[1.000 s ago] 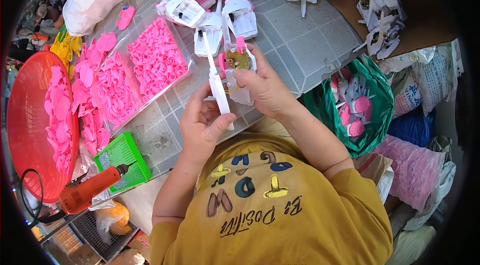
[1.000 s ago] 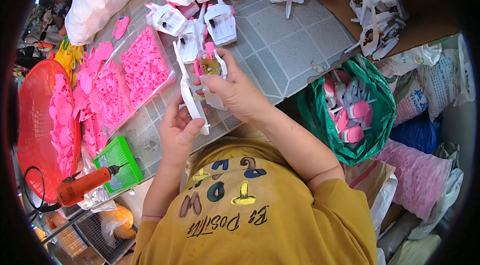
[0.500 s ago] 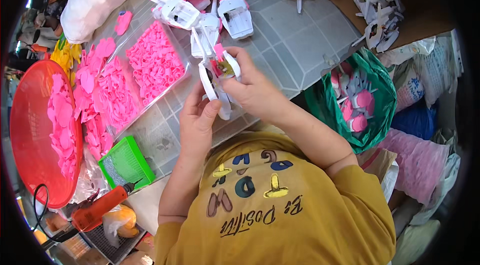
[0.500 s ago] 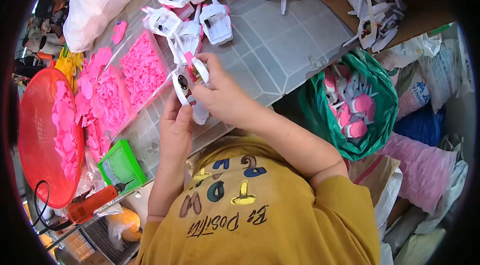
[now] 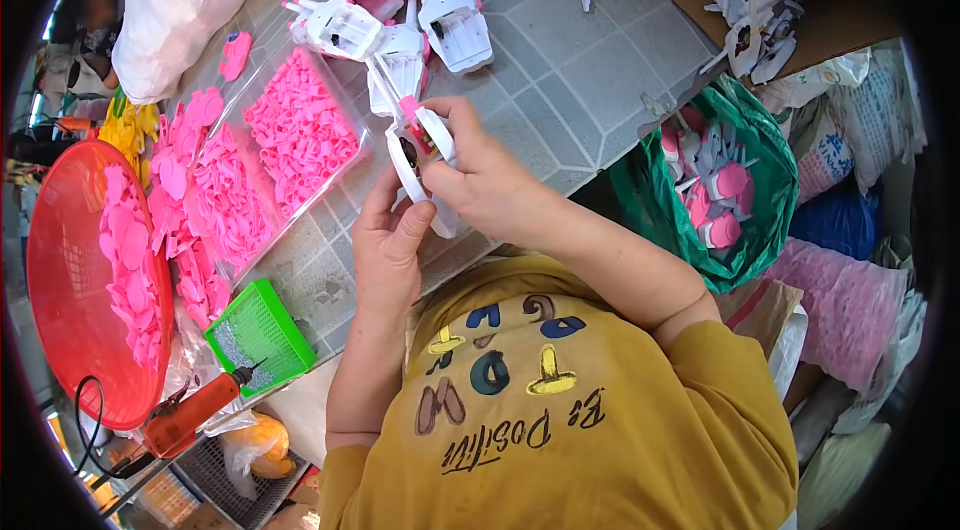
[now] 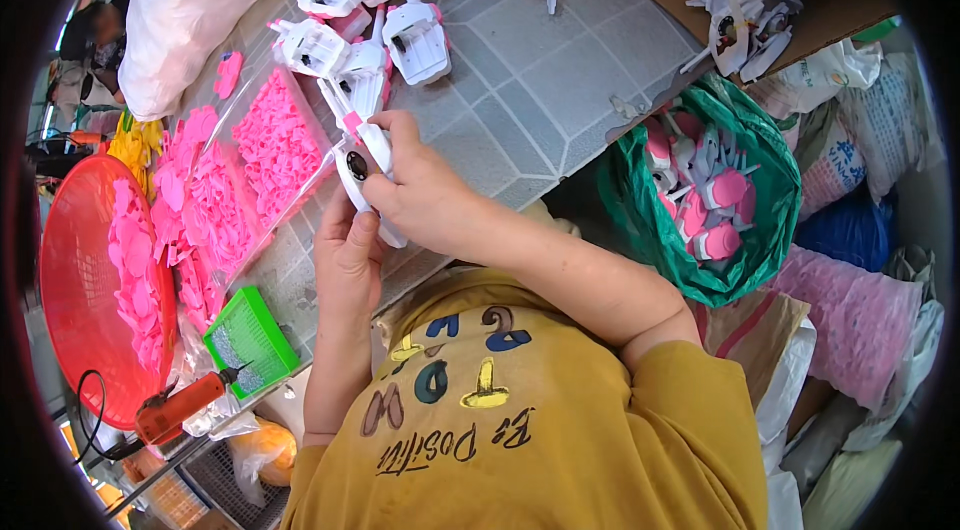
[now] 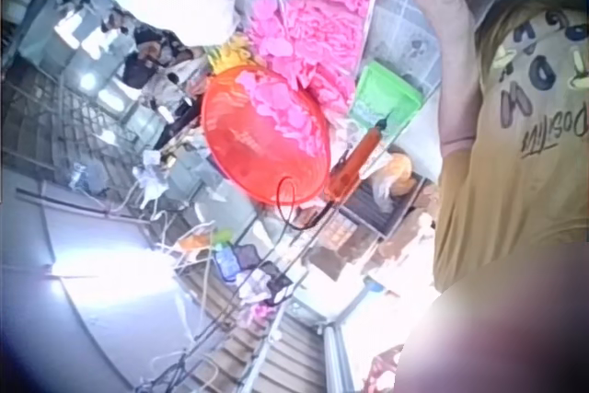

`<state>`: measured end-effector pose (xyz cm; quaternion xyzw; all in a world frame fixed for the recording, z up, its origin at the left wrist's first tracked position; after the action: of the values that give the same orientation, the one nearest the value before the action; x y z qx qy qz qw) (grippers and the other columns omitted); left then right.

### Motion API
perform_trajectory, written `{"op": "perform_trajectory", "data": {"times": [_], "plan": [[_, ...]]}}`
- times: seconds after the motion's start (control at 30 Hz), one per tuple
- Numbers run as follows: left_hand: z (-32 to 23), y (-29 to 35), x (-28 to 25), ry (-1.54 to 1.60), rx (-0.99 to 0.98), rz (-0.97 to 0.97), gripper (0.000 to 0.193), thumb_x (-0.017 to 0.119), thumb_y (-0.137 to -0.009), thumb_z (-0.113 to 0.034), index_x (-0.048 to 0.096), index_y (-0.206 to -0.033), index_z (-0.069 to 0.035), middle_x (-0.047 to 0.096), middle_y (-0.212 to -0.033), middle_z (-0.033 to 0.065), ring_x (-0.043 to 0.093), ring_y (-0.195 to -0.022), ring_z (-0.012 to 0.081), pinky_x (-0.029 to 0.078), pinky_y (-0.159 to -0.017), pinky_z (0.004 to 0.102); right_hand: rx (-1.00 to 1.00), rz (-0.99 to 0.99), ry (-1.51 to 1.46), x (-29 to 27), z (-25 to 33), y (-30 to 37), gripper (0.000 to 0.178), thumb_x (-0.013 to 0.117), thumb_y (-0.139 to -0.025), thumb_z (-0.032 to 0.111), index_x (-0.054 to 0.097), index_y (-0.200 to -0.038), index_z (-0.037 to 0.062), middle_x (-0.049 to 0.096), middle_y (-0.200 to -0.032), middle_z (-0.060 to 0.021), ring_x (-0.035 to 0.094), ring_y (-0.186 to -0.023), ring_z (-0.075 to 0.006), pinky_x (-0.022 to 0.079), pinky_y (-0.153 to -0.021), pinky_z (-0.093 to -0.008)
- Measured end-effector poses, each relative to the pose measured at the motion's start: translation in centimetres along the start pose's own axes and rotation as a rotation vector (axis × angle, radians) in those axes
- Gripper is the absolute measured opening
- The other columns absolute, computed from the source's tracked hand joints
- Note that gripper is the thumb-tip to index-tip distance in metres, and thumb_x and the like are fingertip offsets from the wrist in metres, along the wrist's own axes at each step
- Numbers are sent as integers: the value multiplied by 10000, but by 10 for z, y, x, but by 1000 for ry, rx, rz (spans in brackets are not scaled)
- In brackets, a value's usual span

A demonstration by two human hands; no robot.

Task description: Assembling plastic components to create toy walkie-talkies at a workbench.

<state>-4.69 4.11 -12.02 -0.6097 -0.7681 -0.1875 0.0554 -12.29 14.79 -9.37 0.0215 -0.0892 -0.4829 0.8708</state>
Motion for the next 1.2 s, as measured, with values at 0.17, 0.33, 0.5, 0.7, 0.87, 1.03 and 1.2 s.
{"op": "perform_trajectory", "data": {"times": [0.17, 0.33, 0.5, 0.7, 0.87, 1.03, 1.2], "plan": [[1, 0, 1, -14, -2, -28, 653, 788, -884, -177, 491, -1441, -10, 611, -1250, 69, 587, -1062, 149, 462, -877, 252, -84, -29, 29, 1, 1, 1, 476, 513, -965, 137, 337, -1383, -9, 577, -1177, -153, 581, -1094, -207, 474, -948, -346], [0, 1, -3, -134, -31, -41, 619, 793, -878, -165, 528, -1421, -32, 680, -1045, 44, 611, -901, 99, 475, -779, 222, -122, -41, -42, 3, 2, 5, 473, 501, -1010, 202, 311, -1382, -21, 567, -1146, -191, 580, -1039, -241, 475, -919, -358], [-3, 3, 0, -202, -10, -50, 633, 812, -855, -156, 540, -1414, -39, 686, -973, 40, 610, -830, 82, 497, -733, 220, -153, -29, -44, 4, 1, 11, 456, 448, -1062, 239, 297, -1427, 11, 514, -1215, -143, 529, -1087, -180, 456, -929, -316], [-14, 5, 5, -422, 63, -82, 700, 840, -805, -142, 534, -1426, -48, 651, -1067, 58, 618, -848, 103, 546, -743, 263, -206, 20, -87, 7, -1, 14, 469, 474, -1065, 253, 261, -1417, 28, 527, -1185, -145, 556, -1051, -210, 490, -884, -344], [-36, 6, 19, -673, 262, -145, 746, 857, -738, -110, 548, -1414, -46, 606, -1149, 90, 640, -897, 185, 554, -771, 312, -128, 114, -301, 6, 3, 17, 506, 608, -1009, 254, 324, -1377, 56, 527, -1179, -86, 564, -967, -131, 497, -818, -274], [-61, 27, 61, -1215, 711, -184, 727, 865, -689, -142, 585, -1347, -14, 605, -1161, 162, 613, -1011, 338, 522, -857, 379, -20, -103, -332, -10, -16, 5, 376, 712, -921, 162, 501, -1217, 62, 637, -1066, -34, 616, -942, -108, 520, -838, -278], [-61, 15, 41, -840, 412, -144, 824, 891, -700, -184, 464, -1381, -4, 511, -1317, 173, 562, -1151, 278, 516, -909, 388, 20, -159, -792, -28, -18, -5, 381, 660, -954, 262, 522, -1222, 31, 673, -1095, -122, 686, -1019, -240, 587, -861, -407]]}}
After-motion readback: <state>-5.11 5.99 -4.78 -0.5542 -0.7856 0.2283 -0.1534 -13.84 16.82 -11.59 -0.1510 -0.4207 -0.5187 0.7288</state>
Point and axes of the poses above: each hand's wrist, its own y-axis away from the middle knuckle, its own x-axis out of the palm, z = x × y, the point moved 10 cm from there along -y, towards the middle knuckle
